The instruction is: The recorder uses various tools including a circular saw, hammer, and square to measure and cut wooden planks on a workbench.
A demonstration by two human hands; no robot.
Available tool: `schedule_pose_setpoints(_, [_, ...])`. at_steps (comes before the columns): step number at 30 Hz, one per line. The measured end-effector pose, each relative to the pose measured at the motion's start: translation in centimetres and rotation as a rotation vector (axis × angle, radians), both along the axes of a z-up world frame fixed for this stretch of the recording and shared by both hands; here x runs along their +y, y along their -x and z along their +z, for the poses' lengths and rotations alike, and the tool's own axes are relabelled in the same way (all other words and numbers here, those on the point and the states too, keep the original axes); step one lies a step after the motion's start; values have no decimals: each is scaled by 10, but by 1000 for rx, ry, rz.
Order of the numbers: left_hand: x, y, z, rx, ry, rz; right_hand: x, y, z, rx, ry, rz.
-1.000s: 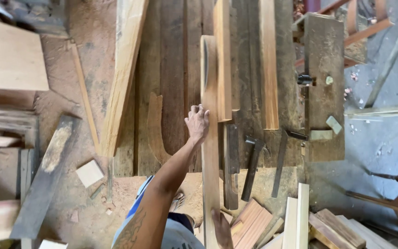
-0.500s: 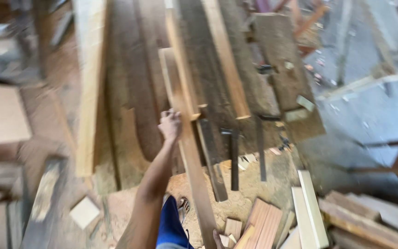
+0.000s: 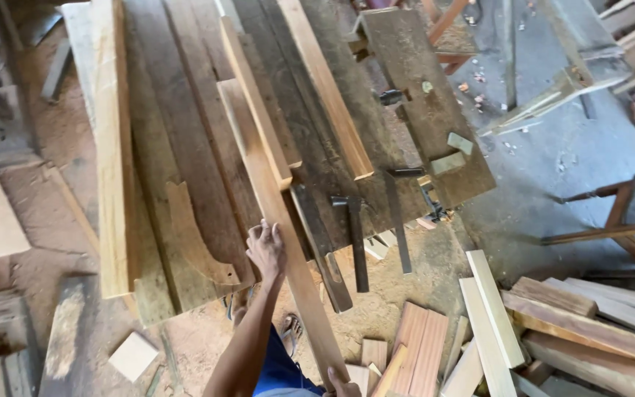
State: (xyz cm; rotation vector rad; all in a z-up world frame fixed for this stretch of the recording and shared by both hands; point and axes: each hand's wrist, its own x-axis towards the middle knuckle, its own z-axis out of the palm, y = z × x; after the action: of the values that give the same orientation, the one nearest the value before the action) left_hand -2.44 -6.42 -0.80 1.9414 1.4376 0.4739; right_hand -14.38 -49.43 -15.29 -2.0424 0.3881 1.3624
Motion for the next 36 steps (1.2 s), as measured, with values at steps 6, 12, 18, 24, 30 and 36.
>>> schedule_pose_setpoints(6, [10, -7, 1, -5, -19, 8, 19, -25, 26, 14, -25, -27])
schedule_pose_setpoints(12, [30, -22, 16, -12, 63, 30, 43, -33, 36, -24, -38, -183])
schedule_pose_setpoints(18, [47, -28, 22, 10, 101, 15, 37, -56, 2, 106, 8, -57])
schedule_pose_setpoints(24, [64, -38, 22, 24, 136, 1, 62, -73, 13, 182, 40, -95])
schedule_pose_setpoints(30, [80, -46, 24, -2, 112, 12, 82, -84, 16, 157, -1, -100])
schedule_pose_setpoints(36, [96, -54, 25, -9, 82, 14, 101, -98, 11, 124, 2, -122])
